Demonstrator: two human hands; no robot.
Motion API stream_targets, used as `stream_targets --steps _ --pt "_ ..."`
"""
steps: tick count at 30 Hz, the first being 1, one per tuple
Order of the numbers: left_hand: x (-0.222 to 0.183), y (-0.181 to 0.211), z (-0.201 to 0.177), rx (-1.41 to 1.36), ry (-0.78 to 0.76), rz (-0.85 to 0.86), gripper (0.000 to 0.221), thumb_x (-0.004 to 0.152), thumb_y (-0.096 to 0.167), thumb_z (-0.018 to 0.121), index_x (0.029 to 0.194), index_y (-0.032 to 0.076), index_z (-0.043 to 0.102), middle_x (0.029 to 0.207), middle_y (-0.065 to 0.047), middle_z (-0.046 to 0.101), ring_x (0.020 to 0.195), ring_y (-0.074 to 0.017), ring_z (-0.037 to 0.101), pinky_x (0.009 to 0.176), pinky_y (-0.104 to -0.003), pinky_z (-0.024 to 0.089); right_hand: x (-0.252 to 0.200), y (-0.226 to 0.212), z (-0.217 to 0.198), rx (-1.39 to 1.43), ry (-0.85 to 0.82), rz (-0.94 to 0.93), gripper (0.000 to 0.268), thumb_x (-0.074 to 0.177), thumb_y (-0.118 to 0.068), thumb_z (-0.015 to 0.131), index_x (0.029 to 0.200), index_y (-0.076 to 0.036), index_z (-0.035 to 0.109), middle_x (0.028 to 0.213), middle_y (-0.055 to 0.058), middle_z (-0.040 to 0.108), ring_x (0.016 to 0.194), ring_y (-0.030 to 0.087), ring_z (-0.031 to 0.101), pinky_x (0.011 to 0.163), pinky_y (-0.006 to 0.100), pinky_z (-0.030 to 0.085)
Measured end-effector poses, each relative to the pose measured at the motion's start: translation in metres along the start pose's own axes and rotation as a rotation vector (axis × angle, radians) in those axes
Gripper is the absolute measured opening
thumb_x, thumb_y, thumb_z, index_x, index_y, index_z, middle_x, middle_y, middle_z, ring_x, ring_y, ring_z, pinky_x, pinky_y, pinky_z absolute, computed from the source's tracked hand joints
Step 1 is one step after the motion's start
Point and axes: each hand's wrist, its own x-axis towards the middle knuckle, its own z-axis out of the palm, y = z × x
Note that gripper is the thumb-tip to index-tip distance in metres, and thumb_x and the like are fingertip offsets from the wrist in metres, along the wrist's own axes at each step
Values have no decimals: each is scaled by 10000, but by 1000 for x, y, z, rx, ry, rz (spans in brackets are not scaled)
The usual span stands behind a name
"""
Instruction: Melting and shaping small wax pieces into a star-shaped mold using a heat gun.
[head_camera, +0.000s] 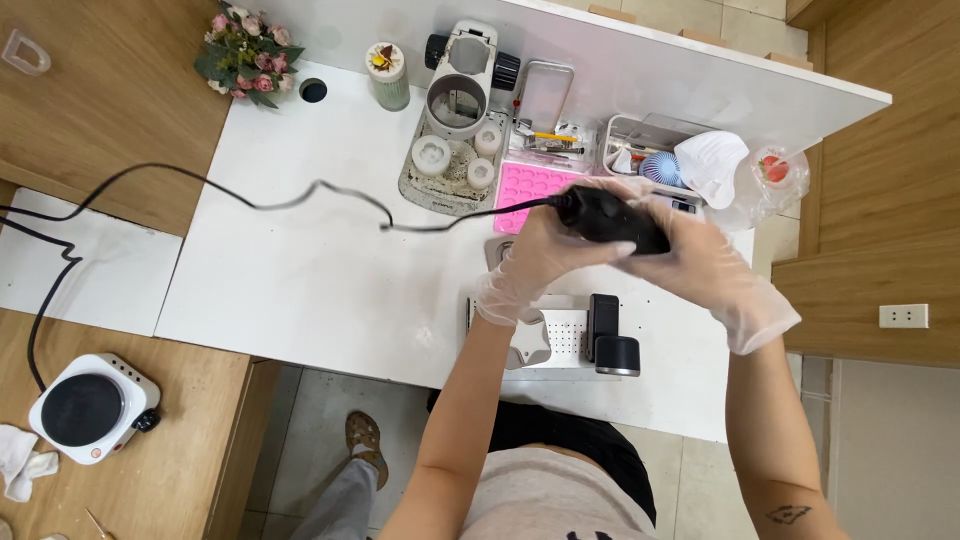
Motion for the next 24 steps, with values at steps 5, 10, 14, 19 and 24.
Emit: stream_targets --steps 5,10,14,19,24 --pt "-6 35 -4 -122 -305 -42 528 827 16 811 1323 11 631 1441 -154 629 1352 -205 581 1201 -361 462 2 79 23 857 -493 68 564 917 -414 764 1103 98 616 927 150 643 799 221 617 692 342 510" --pt "-8 29 -5 -430 -327 -41 590 856 -12 773 1407 10 564 1516 -162 560 1446 -232 510 1300 -372 378 -4 20 21 1257 -690 8 708 939 -601 579 1213 50 613 849 177 725 583 207 640 481 279 484" --pt "0 6 -1 -373 86 -59 554 904 84 763 1412 42 547 1353 -123 615 1269 -198 581 1138 -346 455 3 -18 14 723 -264 201 609 912 -495 694 1305 -33 642 865 98 691 621 206 572 470 321 437" --pt "4 -18 15 -331 471 12 414 942 135 803 1279 -1 604 1141 -45 648 1054 -111 615 941 -272 502 0 -38 29 -654 607 -499 518 843 -323 851 1283 -159 633 1100 60 675 981 276 668 851 396 498" --pt "-3 -5 29 -420 595 13 306 915 100 793 1186 20 675 1102 -7 670 1023 -87 630 909 -241 510 -2 -11 35 -842 735 -648 501 918 -280 902 1331 -154 648 1276 31 680 1136 226 671 973 394 469"
